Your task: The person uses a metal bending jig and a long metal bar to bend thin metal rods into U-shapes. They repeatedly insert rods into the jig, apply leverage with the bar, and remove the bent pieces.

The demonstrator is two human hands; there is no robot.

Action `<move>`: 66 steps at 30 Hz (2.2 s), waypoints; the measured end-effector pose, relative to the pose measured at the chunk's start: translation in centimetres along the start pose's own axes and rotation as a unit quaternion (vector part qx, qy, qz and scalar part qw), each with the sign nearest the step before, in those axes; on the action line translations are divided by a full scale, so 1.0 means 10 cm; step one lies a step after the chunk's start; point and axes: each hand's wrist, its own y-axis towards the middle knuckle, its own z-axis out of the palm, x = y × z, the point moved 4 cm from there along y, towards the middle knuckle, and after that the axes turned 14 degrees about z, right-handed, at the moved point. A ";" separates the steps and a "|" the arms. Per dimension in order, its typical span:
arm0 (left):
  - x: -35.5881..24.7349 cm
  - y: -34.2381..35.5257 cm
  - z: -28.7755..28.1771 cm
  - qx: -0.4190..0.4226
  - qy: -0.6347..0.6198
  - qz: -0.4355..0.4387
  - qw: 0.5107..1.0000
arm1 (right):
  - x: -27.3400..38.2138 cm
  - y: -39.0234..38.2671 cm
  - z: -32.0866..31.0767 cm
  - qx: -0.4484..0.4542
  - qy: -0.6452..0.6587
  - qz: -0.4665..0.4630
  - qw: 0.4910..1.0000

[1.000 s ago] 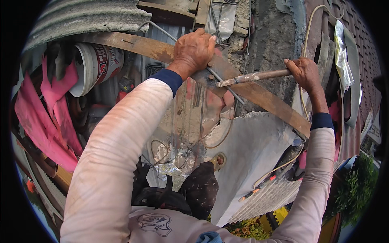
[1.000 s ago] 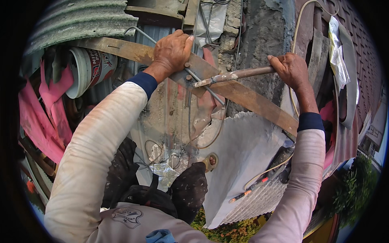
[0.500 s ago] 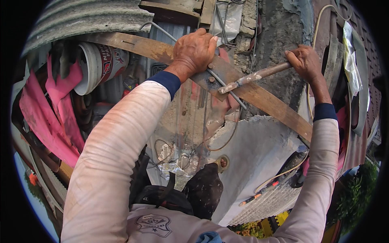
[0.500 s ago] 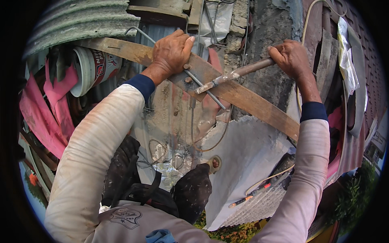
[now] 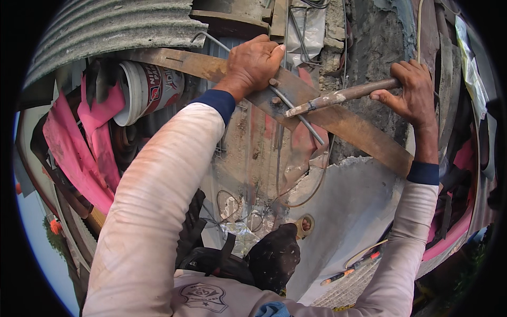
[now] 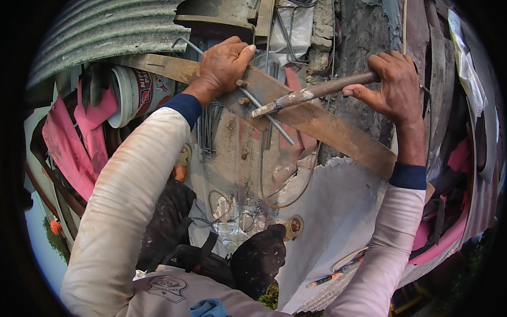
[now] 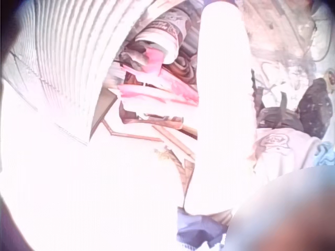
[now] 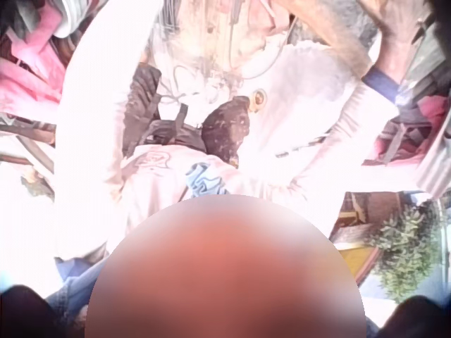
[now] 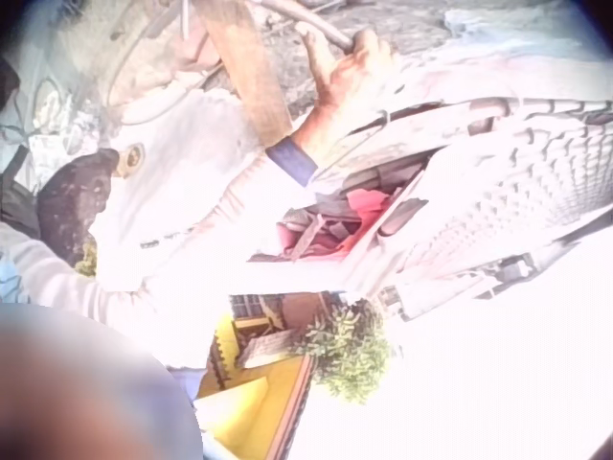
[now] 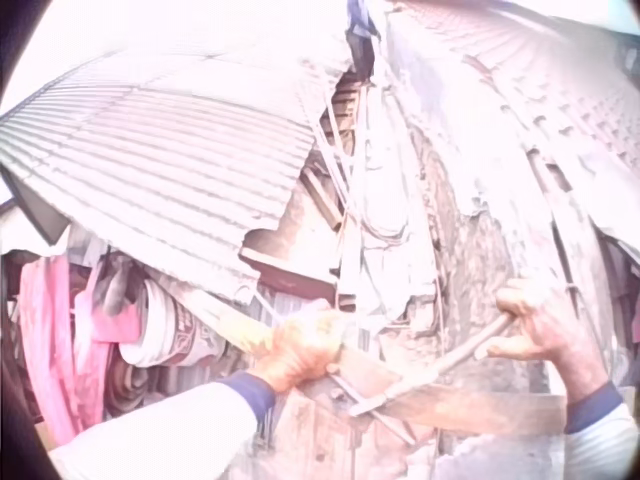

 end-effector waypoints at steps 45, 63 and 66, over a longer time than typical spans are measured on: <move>0.04 0.05 0.05 0.028 0.034 0.071 0.996 | 0.24 -0.64 -0.33 0.053 -0.026 0.143 0.988; 0.06 0.10 0.05 0.072 0.023 0.037 0.996 | 0.71 -1.48 -0.20 -0.036 -0.045 0.266 0.962; 0.06 0.10 0.04 0.080 0.024 0.045 0.995 | 0.96 -1.73 -0.17 -0.068 -0.036 0.308 0.948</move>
